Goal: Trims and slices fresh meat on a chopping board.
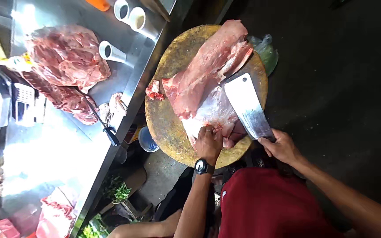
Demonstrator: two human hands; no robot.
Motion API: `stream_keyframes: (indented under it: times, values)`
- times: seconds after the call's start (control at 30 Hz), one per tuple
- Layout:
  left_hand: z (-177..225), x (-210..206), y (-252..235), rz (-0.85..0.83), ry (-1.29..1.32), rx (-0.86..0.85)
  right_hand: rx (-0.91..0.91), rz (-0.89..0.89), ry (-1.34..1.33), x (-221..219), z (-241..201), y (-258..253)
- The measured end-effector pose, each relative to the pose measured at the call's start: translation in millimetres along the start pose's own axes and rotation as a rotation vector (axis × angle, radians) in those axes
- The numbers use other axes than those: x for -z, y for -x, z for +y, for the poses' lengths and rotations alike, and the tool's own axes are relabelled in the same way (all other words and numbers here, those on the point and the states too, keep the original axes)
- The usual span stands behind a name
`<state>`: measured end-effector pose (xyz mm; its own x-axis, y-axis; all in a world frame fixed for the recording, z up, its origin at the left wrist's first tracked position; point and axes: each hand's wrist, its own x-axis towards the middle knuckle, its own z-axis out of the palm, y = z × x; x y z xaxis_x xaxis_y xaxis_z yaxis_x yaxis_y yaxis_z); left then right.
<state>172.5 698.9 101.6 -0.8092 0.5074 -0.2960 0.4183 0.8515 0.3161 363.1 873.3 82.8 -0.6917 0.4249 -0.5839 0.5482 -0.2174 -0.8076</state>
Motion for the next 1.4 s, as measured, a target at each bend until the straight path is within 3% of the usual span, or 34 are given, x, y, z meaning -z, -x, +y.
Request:
stream_keyframes:
  times: [0.1,0.3,0.4,0.6,0.8,0.97,1.1,1.2,1.27,1.4]
  values:
    - [20.6,6.7,-6.7,-0.134,-0.205,0.069,0.022,0.025,-0.024,-7.5,-3.1,-11.1]
    - [31.1,1.7,-14.9,-0.170,-0.278,0.153,0.039,-0.007,0.007,-34.4,-3.6,-17.1]
    - [29.4,15.4,-14.7,-0.186,-0.225,0.115,0.066,-0.016,0.030,-45.3,-8.5,-19.2]
    - [16.4,30.4,-9.7,-0.072,-0.196,-0.118,0.085,-0.041,0.018,-70.1,-17.1,-33.2]
    - [5.0,27.2,-9.5,-0.019,-0.163,-0.160,0.019,-0.076,-0.041,-85.3,-18.3,-36.5]
    - [-1.7,21.9,-9.1,0.033,-0.134,-0.193,-0.022,-0.230,0.052,-65.3,4.3,-2.9]
    - [-10.9,24.1,-3.5,0.037,-0.109,-0.176,-0.072,-0.428,0.177,-13.2,28.8,42.2]
    - [-22.0,26.2,1.8,0.143,0.031,-0.089,-0.065,-0.516,0.238,25.5,38.7,62.2]
    - [-23.3,24.1,5.1,0.181,0.132,-0.016,-0.048,-0.461,0.226,24.8,39.6,66.9]
    - [-12.5,19.9,8.2,0.205,0.204,0.038,-0.072,-0.328,0.052,-24.9,13.8,31.1]
